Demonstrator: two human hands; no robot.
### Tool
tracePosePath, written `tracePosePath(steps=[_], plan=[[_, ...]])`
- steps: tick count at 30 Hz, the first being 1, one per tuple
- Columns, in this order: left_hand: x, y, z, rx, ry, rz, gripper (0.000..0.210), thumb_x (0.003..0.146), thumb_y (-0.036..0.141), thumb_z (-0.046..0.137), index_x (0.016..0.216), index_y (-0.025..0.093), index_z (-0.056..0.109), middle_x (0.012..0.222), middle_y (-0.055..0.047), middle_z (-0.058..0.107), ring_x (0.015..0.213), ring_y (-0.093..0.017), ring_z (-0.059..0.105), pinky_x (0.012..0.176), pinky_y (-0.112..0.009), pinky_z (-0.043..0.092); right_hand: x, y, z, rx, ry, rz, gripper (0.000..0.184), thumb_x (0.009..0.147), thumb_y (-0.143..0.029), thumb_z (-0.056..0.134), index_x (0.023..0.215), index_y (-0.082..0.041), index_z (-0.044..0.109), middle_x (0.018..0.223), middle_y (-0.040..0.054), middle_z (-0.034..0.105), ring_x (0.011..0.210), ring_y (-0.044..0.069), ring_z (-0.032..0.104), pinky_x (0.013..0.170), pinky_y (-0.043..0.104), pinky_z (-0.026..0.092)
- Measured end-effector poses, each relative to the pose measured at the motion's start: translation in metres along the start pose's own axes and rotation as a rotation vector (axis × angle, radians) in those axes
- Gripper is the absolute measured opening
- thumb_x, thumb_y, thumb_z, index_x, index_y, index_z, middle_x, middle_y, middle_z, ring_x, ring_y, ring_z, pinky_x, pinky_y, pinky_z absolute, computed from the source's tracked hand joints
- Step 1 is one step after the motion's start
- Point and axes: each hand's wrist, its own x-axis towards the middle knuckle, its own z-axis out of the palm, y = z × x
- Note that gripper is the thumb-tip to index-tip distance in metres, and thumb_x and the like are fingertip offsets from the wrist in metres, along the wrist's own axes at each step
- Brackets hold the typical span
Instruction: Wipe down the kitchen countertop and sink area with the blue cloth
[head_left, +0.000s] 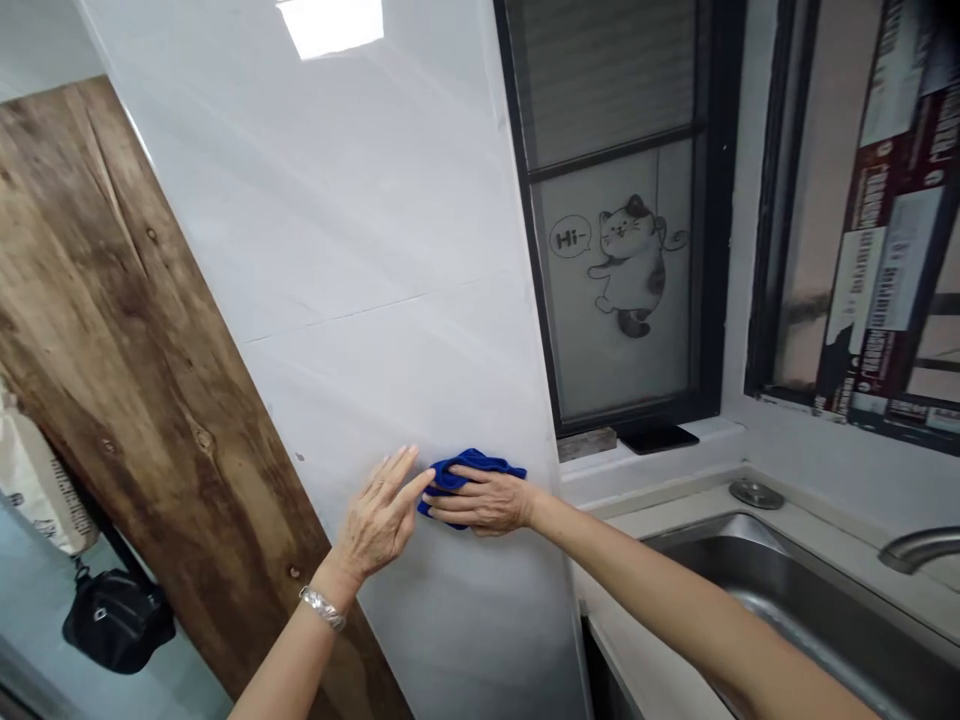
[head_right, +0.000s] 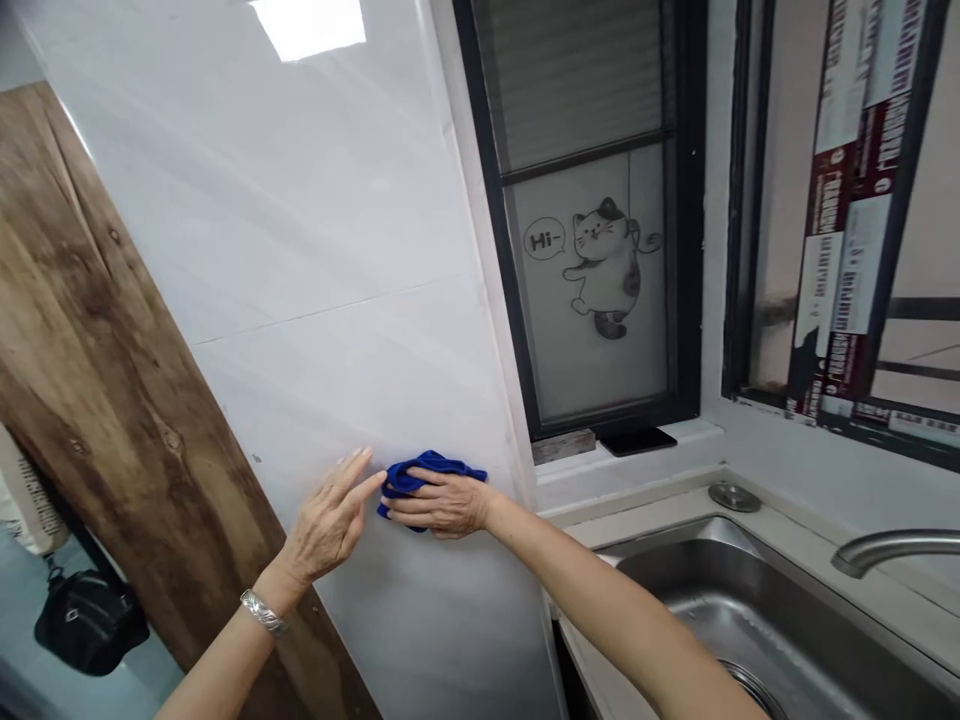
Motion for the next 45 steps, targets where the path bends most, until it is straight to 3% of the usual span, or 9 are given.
tracePosePath(steps=[3, 6, 15, 19, 23, 28, 33, 38, 45], plan=[[-0.001, 0.0, -0.001, 0.055, -0.079, 0.094, 0.072, 0.086, 0.006, 0.045, 0.154, 0.027, 0.034, 0.162, -0.007, 0.034, 0.149, -0.025, 0.032, 0.122, -0.044, 0.036, -0.025, 0.002, -0.007, 0.013, -0.014, 0.014, 0.059, 0.091, -0.032, 0.051, 0.148, -0.02, 0.042, 0.156, 0.0014, 0.044, 0.143, 0.019, 0.041, 0.125, 0.043, 0.028], [-0.005, -0.011, 0.0, 0.146, -0.078, 0.055, 0.07, 0.086, 0.007, 0.047, 0.152, 0.027, 0.039, 0.161, -0.008, 0.034, 0.149, -0.025, 0.032, 0.124, -0.044, 0.031, -0.049, 0.003, -0.014, -0.007, -0.004, 0.031, 0.059, 0.092, -0.032, 0.048, 0.149, -0.02, 0.041, 0.157, 0.0013, 0.041, 0.14, 0.019, 0.045, 0.122, 0.043, 0.033], [-0.005, -0.047, 0.035, 0.294, 0.214, -0.185, 0.076, 0.089, 0.017, 0.054, 0.158, 0.028, 0.022, 0.162, -0.005, 0.026, 0.153, -0.023, 0.018, 0.129, -0.051, 0.011, -0.102, -0.017, -0.019, -0.064, 0.033, 0.3, 0.055, 0.096, -0.042, 0.045, 0.149, -0.026, 0.042, 0.15, -0.0002, 0.051, 0.14, 0.018, 0.046, 0.117, 0.038, 0.039], [-0.008, -0.046, 0.053, 0.34, 0.271, -0.2, 0.076, 0.088, 0.023, 0.057, 0.157, 0.026, 0.024, 0.164, -0.004, 0.022, 0.154, -0.023, 0.012, 0.13, -0.048, 0.007, -0.104, 0.002, -0.031, -0.085, 0.032, 0.16, 0.052, 0.099, -0.047, 0.04, 0.146, -0.027, 0.047, 0.151, -0.0023, 0.05, 0.14, 0.016, 0.044, 0.119, 0.037, 0.036], [-0.008, -0.046, 0.054, 0.356, 0.254, -0.206, 0.074, 0.09, 0.025, 0.055, 0.157, 0.025, 0.025, 0.165, -0.003, 0.019, 0.155, -0.021, 0.01, 0.13, -0.042, 0.003, -0.096, 0.046, -0.062, -0.165, 0.039, 0.076, 0.052, 0.101, -0.048, 0.033, 0.145, -0.025, 0.048, 0.154, -0.0028, 0.047, 0.144, 0.017, 0.039, 0.125, 0.04, 0.025], [-0.007, -0.046, 0.053, 0.363, 0.257, -0.193, 0.072, 0.09, 0.025, 0.054, 0.157, 0.023, 0.025, 0.166, -0.003, 0.018, 0.155, -0.021, 0.009, 0.129, -0.041, 0.003, -0.058, 0.116, -0.113, -0.305, 0.14, 0.364, 0.068, 0.096, -0.063, 0.034, 0.154, -0.028, 0.031, 0.157, 0.0012, 0.042, 0.15, 0.023, 0.028, 0.125, 0.049, 0.02], [-0.009, -0.047, 0.057, 0.334, 0.271, -0.2, 0.071, 0.091, 0.027, 0.055, 0.157, 0.024, 0.026, 0.167, -0.002, 0.018, 0.156, -0.021, 0.008, 0.129, -0.041, 0.001, -0.003, 0.152, -0.133, -0.376, 0.395, 0.819, 0.065, 0.092, -0.05, 0.039, 0.151, -0.024, 0.034, 0.159, 0.0068, 0.038, 0.151, 0.031, 0.023, 0.118, 0.058, 0.025], [-0.014, -0.049, 0.061, 0.291, 0.256, -0.24, 0.074, 0.09, 0.029, 0.057, 0.157, 0.029, 0.025, 0.166, -0.003, 0.022, 0.155, -0.023, 0.01, 0.129, -0.045, 0.003, 0.003, 0.117, -0.103, -0.383, 0.467, 0.995, 0.069, 0.088, -0.044, 0.044, 0.153, -0.023, 0.029, 0.16, 0.0095, 0.034, 0.151, 0.036, 0.021, 0.117, 0.062, 0.025], [-0.014, -0.051, 0.06, 0.323, 0.262, -0.197, 0.074, 0.089, 0.029, 0.057, 0.157, 0.023, 0.028, 0.167, -0.005, 0.019, 0.156, -0.023, 0.008, 0.129, -0.044, 0.002, -0.053, 0.026, -0.039, -0.308, 0.501, 0.998, 0.078, 0.082, -0.039, 0.055, 0.154, -0.028, 0.026, 0.16, 0.0079, 0.033, 0.148, 0.038, 0.029, 0.114, 0.061, 0.035]])
